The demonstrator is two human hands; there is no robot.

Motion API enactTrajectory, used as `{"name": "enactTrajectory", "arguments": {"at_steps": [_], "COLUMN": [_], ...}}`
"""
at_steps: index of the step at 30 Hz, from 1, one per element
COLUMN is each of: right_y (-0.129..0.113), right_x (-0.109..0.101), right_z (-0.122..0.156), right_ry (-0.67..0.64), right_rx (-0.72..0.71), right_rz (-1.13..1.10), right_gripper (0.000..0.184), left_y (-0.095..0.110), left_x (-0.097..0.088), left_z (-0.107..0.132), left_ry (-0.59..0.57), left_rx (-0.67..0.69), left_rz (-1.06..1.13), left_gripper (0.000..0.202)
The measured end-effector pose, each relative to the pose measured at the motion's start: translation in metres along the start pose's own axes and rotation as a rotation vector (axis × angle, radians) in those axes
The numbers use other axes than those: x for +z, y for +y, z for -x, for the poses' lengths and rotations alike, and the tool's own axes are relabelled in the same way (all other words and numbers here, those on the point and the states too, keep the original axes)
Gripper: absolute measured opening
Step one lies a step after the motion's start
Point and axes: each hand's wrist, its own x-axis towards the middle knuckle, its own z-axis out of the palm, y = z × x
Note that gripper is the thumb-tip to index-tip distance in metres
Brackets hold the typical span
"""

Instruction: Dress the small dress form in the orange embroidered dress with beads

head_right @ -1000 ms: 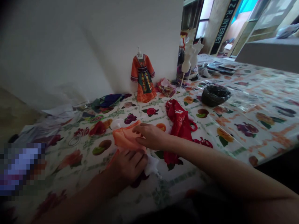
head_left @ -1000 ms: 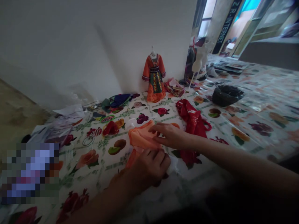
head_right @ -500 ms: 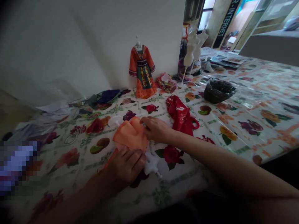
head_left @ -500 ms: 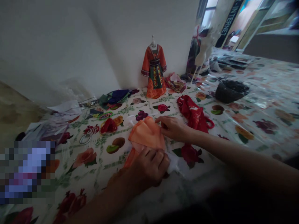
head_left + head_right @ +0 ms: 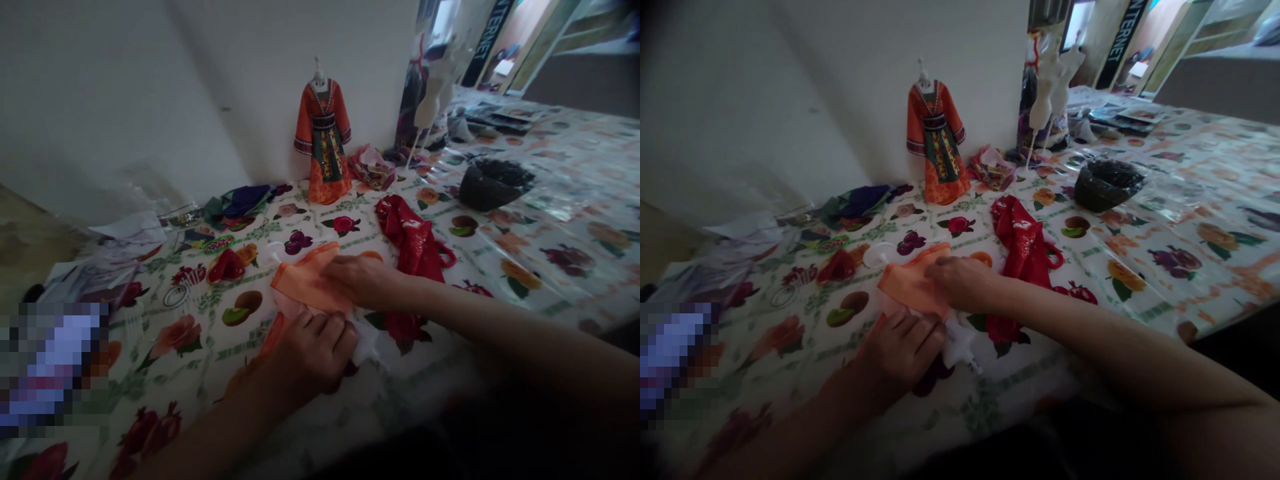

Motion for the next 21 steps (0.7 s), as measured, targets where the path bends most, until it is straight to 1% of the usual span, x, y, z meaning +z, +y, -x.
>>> {"name": "enactTrajectory", "arguments": {"at_steps": [1,2,3,5,8,10,14,18,21], "right_y": [0.0,-0.001,-0.003,-0.01,-0.023,-0.027,-0.023,-0.021,-0.023], "right_x": [-0.001,-0.003,-0.004,-0.005,0.004,0.013,0.028,0.029,0.028], "right_z": [0.003,0.008,0.014,0.03,0.054,0.065,0.072,0.072,0.073], "right_ry": [0.051,0.113,0.172,0.225,0.229,0.222,0.246,0.272,0.263], "right_rx": [0.036,0.043,0.025,-0.034,-0.011,0.002,-0.057,-0.108,-0.113], "right_rz": [0.001,-0.028,-0.079,-0.187,-0.283,-0.31,-0.318,-0.269,-0.23], "right_gripper": [0.034,0.034,0.032,0.023,0.014,0.015,0.023,0.026,0.03], "left_y": [-0.001,-0.002,-0.004,-0.006,-0.006,-0.006,-0.005,-0.007,-0.008], "left_x": [-0.001,-0.003,-0.004,-0.006,-0.005,-0.003,-0.001,-0.003,-0.006], "left_z": [-0.002,-0.003,-0.005,-0.006,-0.004,0.002,0.016,0.026,0.03], "left_ry": [-0.011,-0.022,-0.03,-0.05,-0.049,-0.027,-0.006,-0.004,0.024], "left_rx": [0.003,0.002,-0.005,-0.04,-0.109,-0.129,-0.129,-0.106,-0.176], "left_rz": [0.013,0.033,0.064,0.142,0.228,0.252,0.278,0.299,0.283], "left_gripper": [0.026,0.027,0.028,0.027,0.017,0.013,0.02,0.034,0.039]}}
